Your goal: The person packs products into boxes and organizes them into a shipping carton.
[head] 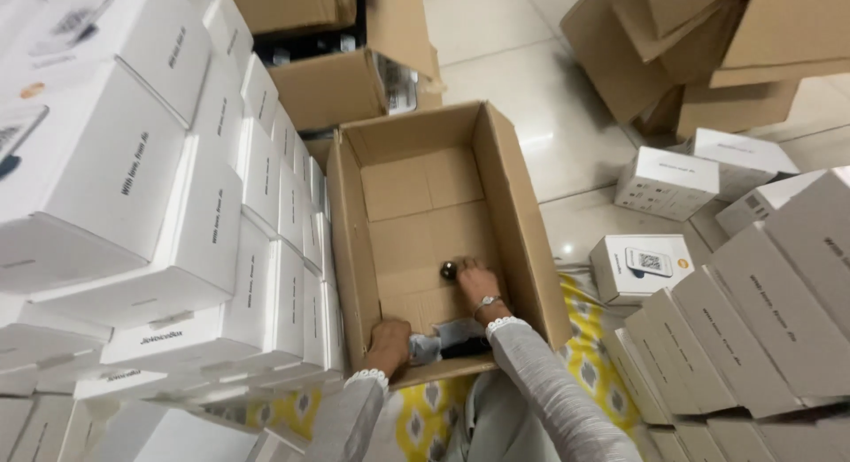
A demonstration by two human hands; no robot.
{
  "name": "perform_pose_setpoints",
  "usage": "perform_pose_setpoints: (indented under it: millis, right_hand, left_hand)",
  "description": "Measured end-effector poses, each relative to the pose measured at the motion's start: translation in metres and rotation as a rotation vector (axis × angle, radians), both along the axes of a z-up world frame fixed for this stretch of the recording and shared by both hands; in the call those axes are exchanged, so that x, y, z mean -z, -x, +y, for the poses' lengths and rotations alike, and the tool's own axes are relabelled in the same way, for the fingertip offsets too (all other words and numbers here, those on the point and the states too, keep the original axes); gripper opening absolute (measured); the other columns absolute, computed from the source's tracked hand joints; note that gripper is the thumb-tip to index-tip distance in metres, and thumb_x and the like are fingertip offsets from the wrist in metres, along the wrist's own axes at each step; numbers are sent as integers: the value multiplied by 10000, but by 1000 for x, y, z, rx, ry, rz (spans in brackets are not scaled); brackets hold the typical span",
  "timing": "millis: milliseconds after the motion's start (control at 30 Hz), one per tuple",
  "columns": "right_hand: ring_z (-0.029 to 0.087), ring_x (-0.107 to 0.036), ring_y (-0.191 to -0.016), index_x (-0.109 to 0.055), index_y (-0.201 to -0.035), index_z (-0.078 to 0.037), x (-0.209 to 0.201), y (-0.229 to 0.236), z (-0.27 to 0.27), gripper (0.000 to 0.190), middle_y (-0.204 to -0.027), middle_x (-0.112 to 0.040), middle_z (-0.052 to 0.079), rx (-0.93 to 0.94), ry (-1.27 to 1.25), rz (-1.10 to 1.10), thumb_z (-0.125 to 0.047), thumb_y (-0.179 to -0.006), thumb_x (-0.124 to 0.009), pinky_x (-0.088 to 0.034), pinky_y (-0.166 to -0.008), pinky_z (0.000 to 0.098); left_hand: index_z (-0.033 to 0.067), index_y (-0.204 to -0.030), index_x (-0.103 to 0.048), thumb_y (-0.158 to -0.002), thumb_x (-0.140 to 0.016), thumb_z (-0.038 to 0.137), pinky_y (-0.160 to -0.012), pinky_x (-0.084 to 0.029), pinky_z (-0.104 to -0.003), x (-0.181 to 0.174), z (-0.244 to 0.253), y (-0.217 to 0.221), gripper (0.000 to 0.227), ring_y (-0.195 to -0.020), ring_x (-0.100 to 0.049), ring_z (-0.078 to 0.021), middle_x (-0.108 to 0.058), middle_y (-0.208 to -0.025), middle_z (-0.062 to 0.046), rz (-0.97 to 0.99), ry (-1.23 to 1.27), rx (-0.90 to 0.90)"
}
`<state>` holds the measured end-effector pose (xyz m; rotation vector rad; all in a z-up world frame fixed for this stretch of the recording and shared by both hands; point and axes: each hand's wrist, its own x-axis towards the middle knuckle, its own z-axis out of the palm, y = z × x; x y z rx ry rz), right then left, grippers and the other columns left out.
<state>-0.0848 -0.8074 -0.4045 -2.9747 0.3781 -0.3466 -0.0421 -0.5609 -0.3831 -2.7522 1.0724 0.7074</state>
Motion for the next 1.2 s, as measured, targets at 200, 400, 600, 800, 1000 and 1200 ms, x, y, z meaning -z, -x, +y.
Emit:
perform_pose_setpoints:
  millis: [200,400,600,800,1000,1200]
  right_hand:
    - [285,-635,-1093,-689,-942,-125,-120,22,55,89,-1053,-671,63,-158,-111,-30,-119,-885,-622,-557,-837,437]
    - [323,-645,-986,-631,-913,-86,-248,97,191,143,-1050,-692,83,-219,-539,-710,-18,-827,-722,-526,-780,439]
    - [308,-653,-925,-629,-952,-83,-191,159,305,166,-1011,-674,84,-411,-700,-540,-47,-833,-739,-534,-776,410]
    - [311,-648,-994,-641,-991,-81,-165,162,383,197,-1035,-691,74,-773,-626,-150,-54,-824,-742,-542,-774,419]
    - [306,-648,-1036,-663,-1020,-110,-155,140,409,224,-1043,-698,62,-721,-579,-89,-64,-815,-741,-537,-878,408]
    - [323,-642,-1047,-664,-1052,-67,-182,146,404,304,-1060,-694,93,-888,-523,-286,-42,-752,-705,-482,-945,467]
  left_hand:
    - [86,-1203,-649,-853,-815,379,-817,-523,-438,-164,13,28,486,-911,-682,-340,-715,-990,-182,18,594,-243]
    - [38,-1091,-608,-978,-697,357,-711,-515,-310,-201,128,63,350,-788,-625,-130,-681,-880,-43,274,1311,-543]
    - [72,-1073,-664,-1021,-606,368,-675,-521,-291,-156,275,138,306,-783,-656,-115,-691,-891,-21,700,1397,-1007]
    - [94,-1098,-667,-996,-625,283,-748,-558,-291,-73,350,194,219,-888,-706,-126,-741,-1011,-23,555,1443,-1303]
    - [47,-1106,-652,-988,-647,204,-774,-563,-306,-6,366,200,196,-868,-730,-159,-747,-992,-74,115,1407,-1088]
    - [58,-1088,-648,-960,-655,132,-737,-539,-389,-79,344,200,148,-822,-697,-263,-709,-984,-112,-307,1160,-905]
